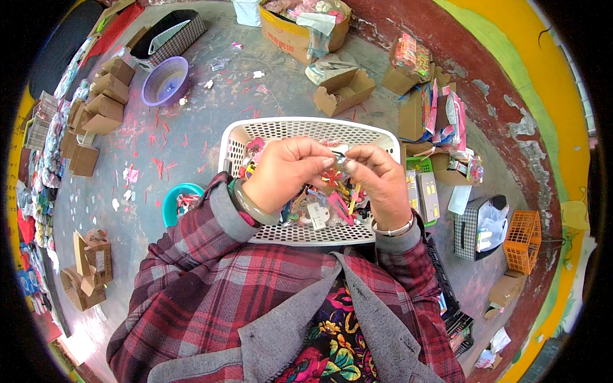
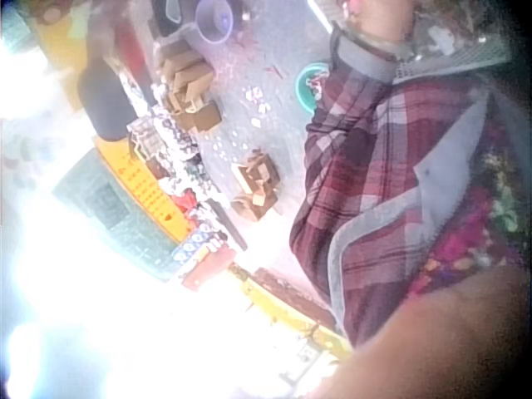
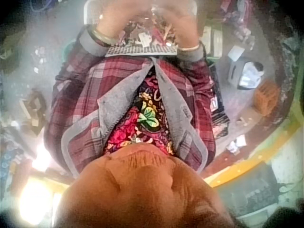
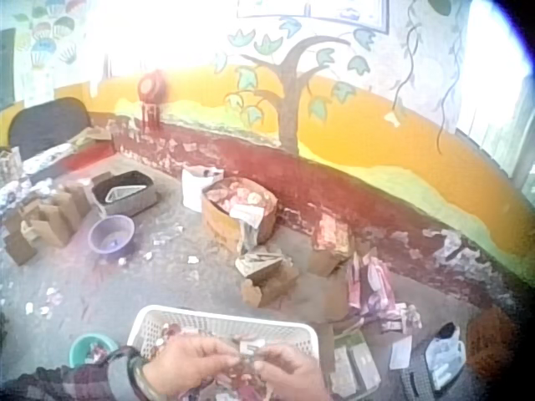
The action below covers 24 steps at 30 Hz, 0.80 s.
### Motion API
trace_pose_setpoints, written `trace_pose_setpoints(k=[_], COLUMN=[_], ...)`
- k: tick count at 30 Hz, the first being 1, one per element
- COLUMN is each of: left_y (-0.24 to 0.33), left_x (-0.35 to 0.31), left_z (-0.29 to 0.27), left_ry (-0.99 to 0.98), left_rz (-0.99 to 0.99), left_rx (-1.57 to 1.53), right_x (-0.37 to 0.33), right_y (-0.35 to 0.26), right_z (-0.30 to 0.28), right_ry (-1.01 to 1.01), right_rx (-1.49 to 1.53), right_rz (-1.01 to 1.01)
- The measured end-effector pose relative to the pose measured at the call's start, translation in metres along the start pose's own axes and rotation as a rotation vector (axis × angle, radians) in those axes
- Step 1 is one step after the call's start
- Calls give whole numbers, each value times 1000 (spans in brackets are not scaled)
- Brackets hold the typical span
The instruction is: The person sits on the floor and sorts through a white basket filled with colorful hair clips. They pick up individual clips, examine them, and place them into a smaller white basket on the floor.
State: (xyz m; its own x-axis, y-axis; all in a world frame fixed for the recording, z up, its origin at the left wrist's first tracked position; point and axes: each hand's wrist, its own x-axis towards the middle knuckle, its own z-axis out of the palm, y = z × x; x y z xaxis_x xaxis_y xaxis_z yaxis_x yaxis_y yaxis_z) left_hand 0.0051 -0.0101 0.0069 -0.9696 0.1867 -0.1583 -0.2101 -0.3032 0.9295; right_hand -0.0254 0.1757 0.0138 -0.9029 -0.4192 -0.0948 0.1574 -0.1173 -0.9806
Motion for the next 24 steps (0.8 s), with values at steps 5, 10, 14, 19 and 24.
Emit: trace_pose_setpoints(k=[5,10,14,19,24], left_y=[-4,-4,1,2,-4], left_x=[0,0,-1,-2,0], left_z=[1,0,5,4,2], left_ry=[-21,-59,-49,-29,-46], left_rz=[17,-5,-15,5,114], left_rx=[18,28,49,258,301], right_x=[-1,-1,-1,-1,-2], right_y=[5,7,8,8,7], right_z=[-4,-3,-2,1,0], right_ry=[-33,-5,-51,-48,-28], right_rx=[-230,-219,-331,-378,-422], right_rz=[-119,-169,-248,-295,-351])
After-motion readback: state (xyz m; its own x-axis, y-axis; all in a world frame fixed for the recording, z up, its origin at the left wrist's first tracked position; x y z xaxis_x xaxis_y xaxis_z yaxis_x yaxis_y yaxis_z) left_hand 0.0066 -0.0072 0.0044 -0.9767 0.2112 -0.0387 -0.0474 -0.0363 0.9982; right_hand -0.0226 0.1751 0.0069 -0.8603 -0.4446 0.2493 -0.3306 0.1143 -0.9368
